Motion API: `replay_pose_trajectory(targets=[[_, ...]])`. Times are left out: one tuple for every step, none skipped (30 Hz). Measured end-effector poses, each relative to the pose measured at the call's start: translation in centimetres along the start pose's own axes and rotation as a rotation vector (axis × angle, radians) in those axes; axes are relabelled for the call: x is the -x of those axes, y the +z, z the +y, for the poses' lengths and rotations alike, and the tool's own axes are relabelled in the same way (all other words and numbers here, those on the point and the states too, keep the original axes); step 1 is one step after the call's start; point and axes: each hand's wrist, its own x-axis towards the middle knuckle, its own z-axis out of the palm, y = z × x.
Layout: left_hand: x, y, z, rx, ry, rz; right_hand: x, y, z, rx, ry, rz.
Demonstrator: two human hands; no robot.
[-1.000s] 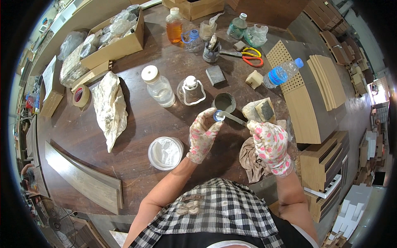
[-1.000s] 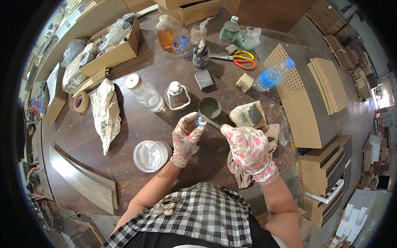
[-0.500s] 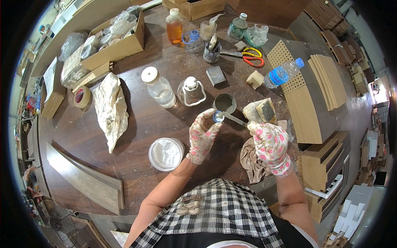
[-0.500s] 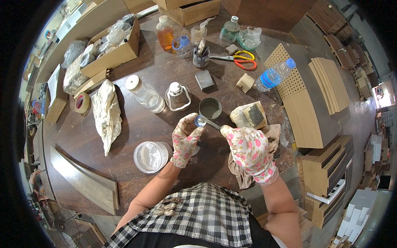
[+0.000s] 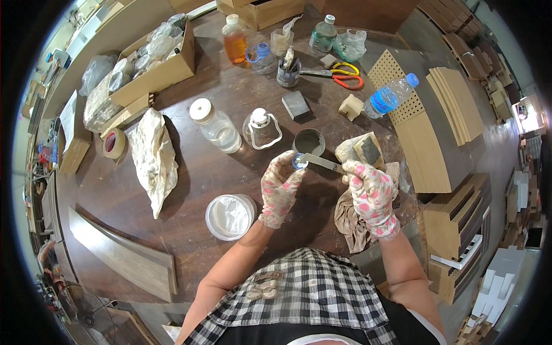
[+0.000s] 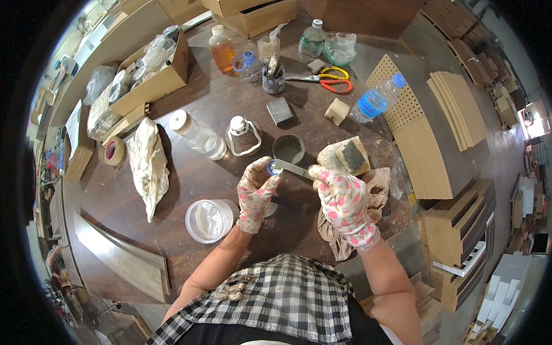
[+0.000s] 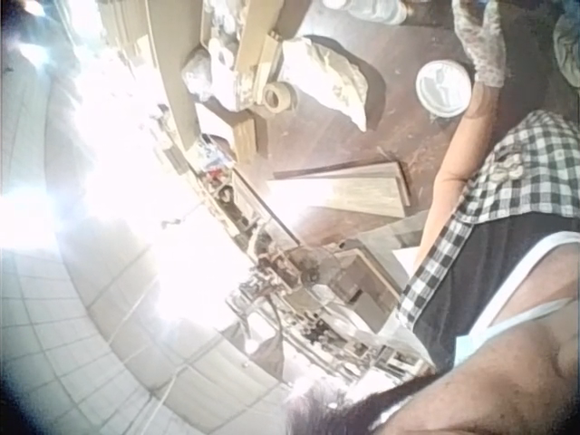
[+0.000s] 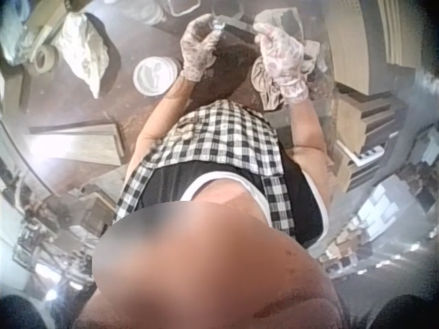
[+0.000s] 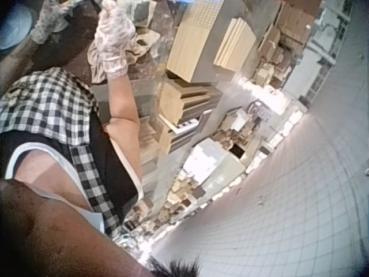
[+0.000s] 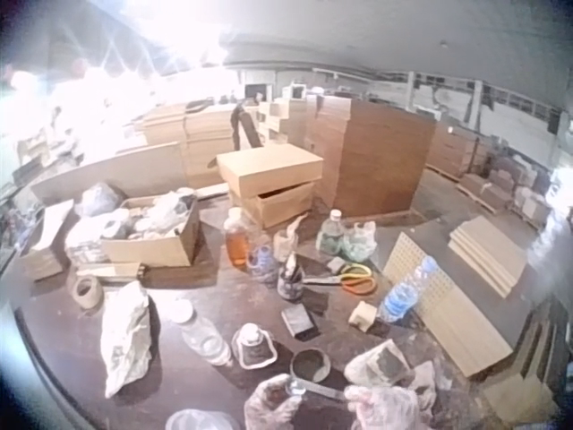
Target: The person uses a spatula to scoop a white substance from a container and apply it to the inside of a blue cap held in the other hand.
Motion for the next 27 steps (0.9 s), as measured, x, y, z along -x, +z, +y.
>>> replay_pose_trajectory(targets=[[0.0, 0.1, 0.1, 0.018, -0.006, 0.008, 0.4, 0.1, 0.2, -0.043, 0.103, 0.005], [0.0, 0.1, 0.2, 0.017, -0.006, 0.007, 0.7, 0.3, 0.4, -0.043, 0.103, 0.006], [0.0, 0.0, 0.2, 0.033, -0.027, 0.004, 0.9, 0.4, 0.6, -0.126, 0.188, 0.056], [0.0, 0.0, 0.2, 0.049, -0.049, 0.002, 1.1, 0.6, 0.7, -0.209, 0.274, 0.106], [-0.1, 0.0, 0.1, 0.048, -0.049, 0.003, 1.3, 0.8, 0.8, -0.249, 0.281, 0.136], [-0.2, 0.0, 0.0, 0.044, -0.030, 0.000, 1.4, 1.0, 0.9, -0.249, 0.284, 0.137], [-0.2, 0.0, -0.2, 0.041, -0.011, -0.002, 1.5, 1.2, 1.2, -0.281, 0.265, 0.136], [-0.2, 0.0, -0.4, 0.041, -0.014, -0.004, 1.6, 1.3, 1.3, -0.313, 0.247, 0.135], [-0.2, -0.1, -0.5, 0.028, -0.009, 0.000, 1.5, 1.4, 1.2, -0.291, 0.192, 0.148], [-0.2, -0.2, -0.5, 0.016, -0.004, 0.005, 1.4, 1.4, 1.3, -0.293, 0.192, 0.148], [-0.2, -0.2, -0.4, 0.015, -0.004, 0.006, 1.4, 1.3, 1.3, -0.268, 0.203, 0.110], [-0.2, -0.1, -0.2, 0.005, -0.009, 0.002, 1.4, 1.2, 1.4, -0.240, 0.214, 0.073], [-0.2, -0.1, -0.1, -0.005, -0.014, -0.002, 1.5, 1.3, 1.4, -0.239, 0.214, 0.074], [-0.3, -0.1, -0.1, -0.005, -0.013, -0.003, 1.6, 1.3, 1.3, -0.256, 0.250, 0.094], [-0.2, -0.1, -0.3, 0.002, -0.013, 0.000, 1.7, 1.5, 1.4, -0.274, 0.286, 0.112], [-0.2, -0.1, -0.3, 0.008, -0.013, 0.004, 1.8, 1.7, 1.4, -0.274, 0.286, 0.112], [-0.1, -0.1, -0.3, 0.008, -0.013, 0.005, 1.9, 2.0, 1.4, -0.364, 0.358, 0.143], [-0.1, 0.0, 0.1, 0.017, -0.054, 0.016, 1.8, 2.2, 1.4, -0.453, 0.427, 0.174], [-0.2, 0.1, 0.3, 0.026, -0.096, 0.028, 1.8, 2.2, 1.7, -0.452, 0.425, 0.175], [-0.2, 0.1, 0.2, 0.027, -0.094, 0.026, 1.9, 2.1, 2.0, -0.485, 0.479, 0.176], [-0.3, 0.0, 0.1, 0.045, -0.083, 0.025, 2.0, 2.1, 2.1, -0.520, 0.534, 0.176], [-0.3, 0.0, 0.1, 0.062, -0.073, 0.023, 2.0, 2.2, 2.1, -0.521, 0.533, 0.175], [-0.3, -0.1, 0.1, 0.062, -0.071, 0.024, 1.9, 2.2, 2.1, -0.561, 0.559, 0.199], [-0.3, -0.1, 0.0, 0.057, -0.072, 0.024, 1.9, 2.2, 2.1, -0.601, 0.587, 0.222], [-0.3, -0.1, 0.0, 0.052, -0.073, 0.024, 1.9, 2.2, 2.1, -0.580, 0.587, 0.224], [-0.3, -0.1, -0.1, 0.052, -0.072, 0.025, 1.8, 2.2, 2.1, -0.581, 0.588, 0.223], [-0.3, -0.1, -0.1, 0.032, -0.062, 0.025, 1.7, 2.1, 2.0, -0.552, 0.544, 0.209]])
